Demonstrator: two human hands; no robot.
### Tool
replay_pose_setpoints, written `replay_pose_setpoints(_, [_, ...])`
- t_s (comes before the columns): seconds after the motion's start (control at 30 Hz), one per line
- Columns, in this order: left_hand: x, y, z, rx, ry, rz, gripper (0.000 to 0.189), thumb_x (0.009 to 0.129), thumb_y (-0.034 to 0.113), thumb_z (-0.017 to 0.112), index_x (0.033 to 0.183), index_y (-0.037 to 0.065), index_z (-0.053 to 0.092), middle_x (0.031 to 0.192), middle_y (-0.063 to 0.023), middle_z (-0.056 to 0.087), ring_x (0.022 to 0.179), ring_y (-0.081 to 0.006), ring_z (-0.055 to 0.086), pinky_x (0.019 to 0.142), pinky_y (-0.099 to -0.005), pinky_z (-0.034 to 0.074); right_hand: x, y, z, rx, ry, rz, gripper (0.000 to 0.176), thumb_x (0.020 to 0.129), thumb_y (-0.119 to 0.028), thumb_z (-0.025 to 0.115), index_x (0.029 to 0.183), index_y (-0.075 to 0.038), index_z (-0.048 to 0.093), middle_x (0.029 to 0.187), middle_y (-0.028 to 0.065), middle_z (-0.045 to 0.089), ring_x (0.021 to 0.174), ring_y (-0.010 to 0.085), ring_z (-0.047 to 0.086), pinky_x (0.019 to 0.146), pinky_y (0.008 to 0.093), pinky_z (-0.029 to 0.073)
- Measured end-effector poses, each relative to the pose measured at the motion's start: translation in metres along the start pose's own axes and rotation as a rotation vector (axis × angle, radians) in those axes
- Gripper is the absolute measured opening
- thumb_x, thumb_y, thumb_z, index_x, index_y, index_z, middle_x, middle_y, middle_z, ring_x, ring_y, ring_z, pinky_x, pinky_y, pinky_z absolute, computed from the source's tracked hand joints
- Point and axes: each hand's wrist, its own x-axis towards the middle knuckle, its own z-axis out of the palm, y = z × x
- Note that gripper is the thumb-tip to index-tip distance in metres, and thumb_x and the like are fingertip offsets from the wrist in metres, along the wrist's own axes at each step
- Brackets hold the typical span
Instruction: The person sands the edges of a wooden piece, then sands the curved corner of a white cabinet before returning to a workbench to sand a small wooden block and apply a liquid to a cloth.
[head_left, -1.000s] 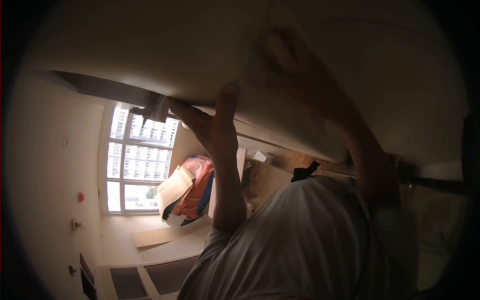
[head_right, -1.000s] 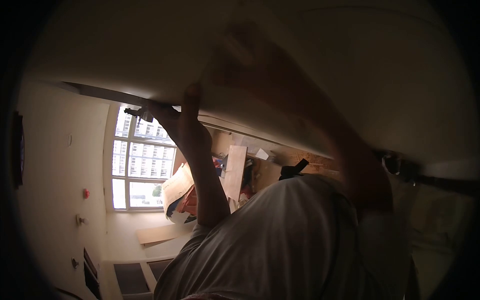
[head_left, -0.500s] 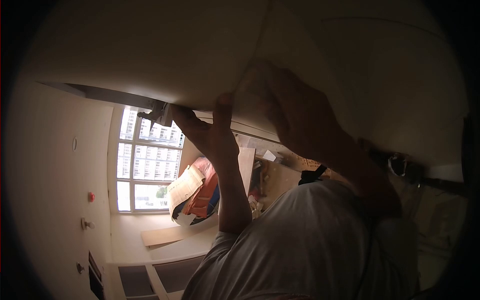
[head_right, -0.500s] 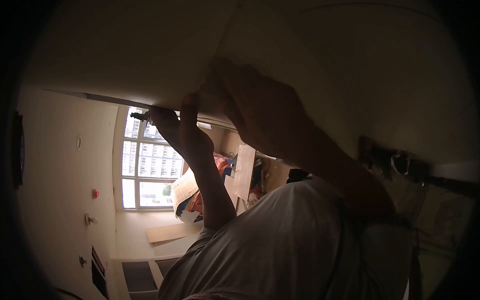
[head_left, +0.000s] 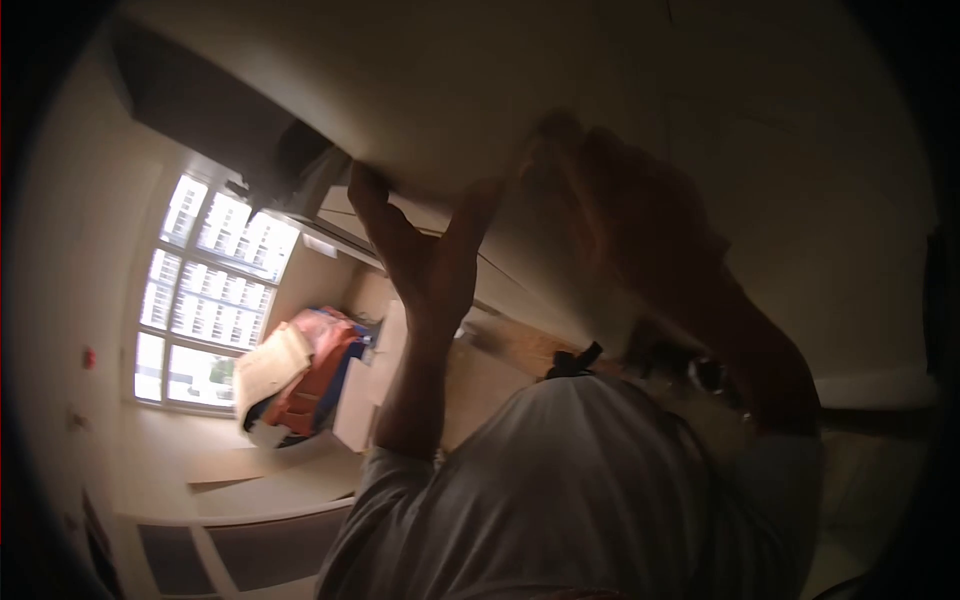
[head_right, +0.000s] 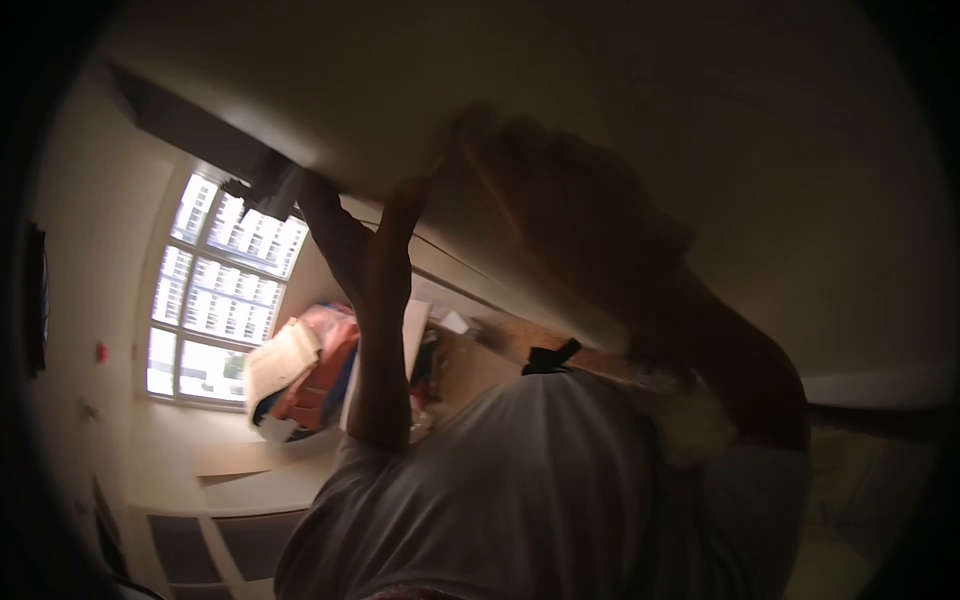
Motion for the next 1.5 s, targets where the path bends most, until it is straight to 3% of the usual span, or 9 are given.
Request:
replay_pose_setpoints(0.03, [-0.003, 0.000, 0.002, -0.044, 0.008, -0.026, 0.097, 0.079, 0.022, 0.091, 0.152, -0.002, 0.033, 0.138, -0.0165, 0.046, 0.131, -0.0288, 0.043, 0.112, -0.0448, 0.037, 0.002, 0.008, -0.007, -0.124, 0.061, -0.083, 0.038, 0.096, -0.026, 0.068, 0.130, -0.011, 0.057, 0.090, 0.0081, 0.065, 0.071, 0.0217, 0.070, 0.059, 0.0350, 0.058])
replay_pose_setpoints(0.17, [-0.007, -0.012, 0.005, -0.034, 0.023, 0.025, 0.100, 0.077, 0.029, 0.092, 0.152, -0.002, 0.033, 0.138, -0.0200, 0.046, 0.133, -0.0340, 0.043, 0.111, -0.0477, 0.038, 0.012, 0.028, -0.034, -0.274, -0.023, -0.295, 0.033, 0.096, -0.024, 0.068, 0.124, -0.013, 0.058, 0.089, 0.0064, 0.063, 0.068, 0.0212, 0.068, 0.058, 0.0343, 0.057])
replay_pose_setpoints(0.37, [-0.006, 0.002, 0.007, -0.062, 0.000, -0.040, 0.097, 0.079, 0.028, 0.089, 0.151, -0.005, 0.033, 0.133, -0.0202, 0.050, 0.127, -0.0347, 0.043, 0.110, -0.0490, 0.036, 0.022, 0.030, -0.048, -0.322, -0.122, -0.293, 0.029, 0.093, -0.019, 0.068, 0.119, -0.013, 0.058, 0.087, 0.0058, 0.062, 0.067, 0.0208, 0.067, 0.056, 0.0348, 0.055])
replay_pose_setpoints(0.77, [-0.002, 0.005, 0.007, -0.045, 0.046, 0.058, 0.092, 0.078, 0.026, 0.088, 0.148, -0.005, 0.038, 0.131, -0.0152, 0.057, 0.123, -0.0326, 0.043, 0.111, -0.0481, 0.029, 0.027, 0.021, -0.049, -0.419, -0.132, -0.353, 0.041, 0.087, -0.019, 0.072, 0.123, -0.009, 0.056, 0.092, 0.0058, 0.061, 0.068, 0.0212, 0.067, 0.052, 0.0333, 0.054])
replay_pose_setpoints(0.83, [-0.003, 0.006, 0.006, -0.047, 0.057, 0.036, 0.090, 0.078, 0.026, 0.087, 0.147, -0.005, 0.039, 0.130, -0.0154, 0.058, 0.123, -0.0331, 0.043, 0.111, -0.0479, 0.029, 0.032, 0.022, -0.046, -0.463, -0.056, -0.404, 0.041, 0.086, -0.019, 0.072, 0.122, -0.009, 0.056, 0.092, 0.0052, 0.061, 0.068, 0.0208, 0.067, 0.052, 0.0329, 0.054])
replay_pose_setpoints(1.07, [-0.001, 0.008, -0.010, -0.033, 0.019, -0.010, 0.082, 0.081, 0.030, 0.083, 0.145, -0.004, 0.043, 0.126, -0.0161, 0.060, 0.121, -0.0328, 0.047, 0.112, -0.0475, 0.028, 0.033, -0.016, -0.053, -0.623, -0.118, -0.431, 0.039, 0.087, -0.019, 0.072, 0.122, -0.009, 0.056, 0.088, 0.0037, 0.058, 0.064, 0.0183, 0.065, 0.054, 0.0325, 0.056])
replay_pose_setpoints(1.37, [-0.002, 0.002, -0.009, -0.017, 0.042, 0.043, 0.073, 0.083, 0.025, 0.080, 0.140, -0.005, 0.048, 0.123, -0.0147, 0.061, 0.115, -0.0313, 0.048, 0.108, -0.0451, 0.030, 0.038, -0.002, -0.054, -0.661, -0.191, -0.395, 0.037, 0.090, -0.020, 0.071, 0.121, -0.007, 0.055, 0.087, 0.0041, 0.058, 0.063, 0.0174, 0.063, 0.052, 0.0308, 0.055])
replay_pose_setpoints(1.43, [-0.002, 0.000, -0.008, -0.040, 0.038, 0.056, 0.072, 0.083, 0.025, 0.081, 0.140, -0.005, 0.048, 0.123, -0.0144, 0.061, 0.114, -0.0311, 0.048, 0.107, -0.0449, 0.031, 0.040, -0.001, -0.049, -0.660, -0.091, -0.519, 0.035, 0.092, -0.022, 0.070, 0.120, -0.008, 0.055, 0.086, 0.0031, 0.057, 0.060, 0.0162, 0.062, 0.049, 0.0289, 0.052])
replay_pose_setpoints(1.5, [0.001, -0.002, -0.007, -0.065, 0.060, 0.076, 0.072, 0.083, 0.024, 0.081, 0.140, -0.005, 0.048, 0.123, -0.0142, 0.061, 0.114, -0.0308, 0.048, 0.107, -0.0446, 0.031, 0.040, -0.011, -0.052, -0.711, -0.140, -0.481, 0.042, 0.089, -0.018, 0.073, 0.124, -0.005, 0.053, 0.088, 0.0062, 0.058, 0.065, 0.0199, 0.064, 0.053, 0.0324, 0.055])
